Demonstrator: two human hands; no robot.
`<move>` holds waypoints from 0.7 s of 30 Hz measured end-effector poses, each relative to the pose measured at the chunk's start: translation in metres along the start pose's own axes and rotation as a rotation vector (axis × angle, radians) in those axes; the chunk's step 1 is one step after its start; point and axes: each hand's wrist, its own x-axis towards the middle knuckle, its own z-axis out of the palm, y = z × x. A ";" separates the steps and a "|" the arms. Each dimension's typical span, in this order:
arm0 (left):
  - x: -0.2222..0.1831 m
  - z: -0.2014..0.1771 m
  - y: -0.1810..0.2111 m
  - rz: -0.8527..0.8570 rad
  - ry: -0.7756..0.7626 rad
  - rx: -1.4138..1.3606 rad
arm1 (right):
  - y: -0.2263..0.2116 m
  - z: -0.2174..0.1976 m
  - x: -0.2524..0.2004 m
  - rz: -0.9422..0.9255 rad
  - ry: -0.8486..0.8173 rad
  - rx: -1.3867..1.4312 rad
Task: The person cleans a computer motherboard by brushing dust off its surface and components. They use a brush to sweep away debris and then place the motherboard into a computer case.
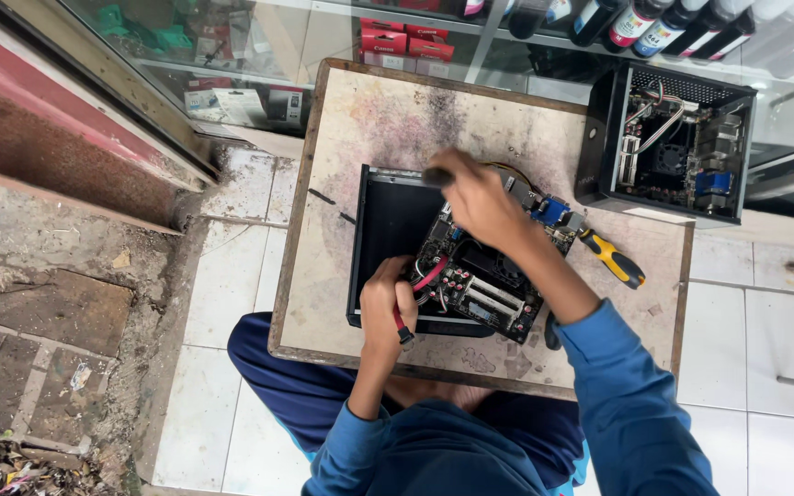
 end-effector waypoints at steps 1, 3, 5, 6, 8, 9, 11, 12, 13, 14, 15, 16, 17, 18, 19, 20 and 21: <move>-0.001 0.000 0.001 -0.001 -0.002 0.001 | 0.004 -0.004 0.006 0.002 0.001 0.000; -0.001 -0.001 0.002 -0.012 -0.007 0.008 | 0.014 -0.012 0.020 0.031 0.107 0.055; -0.001 -0.001 0.000 -0.018 -0.009 0.008 | -0.014 -0.024 0.028 0.026 0.175 0.217; -0.001 -0.001 -0.001 -0.024 -0.011 0.006 | -0.028 -0.031 0.033 0.023 0.239 0.378; -0.001 -0.001 0.000 -0.026 -0.012 0.006 | -0.018 -0.029 0.025 0.036 0.207 0.330; -0.001 -0.001 -0.001 -0.030 -0.020 0.013 | -0.012 -0.027 0.020 0.053 0.183 0.286; 0.000 0.000 -0.001 -0.031 -0.015 0.012 | -0.023 -0.027 0.023 0.015 0.225 0.284; -0.001 0.001 -0.001 -0.035 -0.011 0.011 | -0.029 -0.026 0.024 -0.021 0.266 0.282; -0.002 0.000 0.000 -0.036 -0.013 0.017 | -0.032 -0.026 0.022 -0.019 0.269 0.287; -0.002 -0.001 0.001 -0.035 -0.010 0.017 | -0.035 -0.027 0.019 -0.008 0.302 0.278; -0.001 -0.001 0.003 -0.029 -0.003 0.017 | -0.038 -0.028 0.019 -0.003 0.334 0.269; 0.000 -0.001 0.001 -0.028 0.000 0.022 | -0.036 -0.035 0.018 -0.007 0.336 0.273; -0.001 0.000 0.000 -0.025 0.001 0.024 | -0.034 -0.041 0.015 -0.081 0.423 0.208; -0.001 0.001 -0.003 -0.023 0.002 0.027 | -0.031 -0.047 0.012 -0.154 0.509 0.142; -0.001 0.000 -0.002 -0.021 -0.006 0.026 | -0.034 -0.057 0.005 -0.150 0.513 0.137; -0.001 0.000 -0.002 -0.025 -0.004 0.048 | -0.037 -0.066 -0.002 -0.090 0.556 0.151; -0.001 0.001 -0.001 -0.030 -0.005 0.065 | -0.041 -0.076 -0.011 -0.027 0.597 0.161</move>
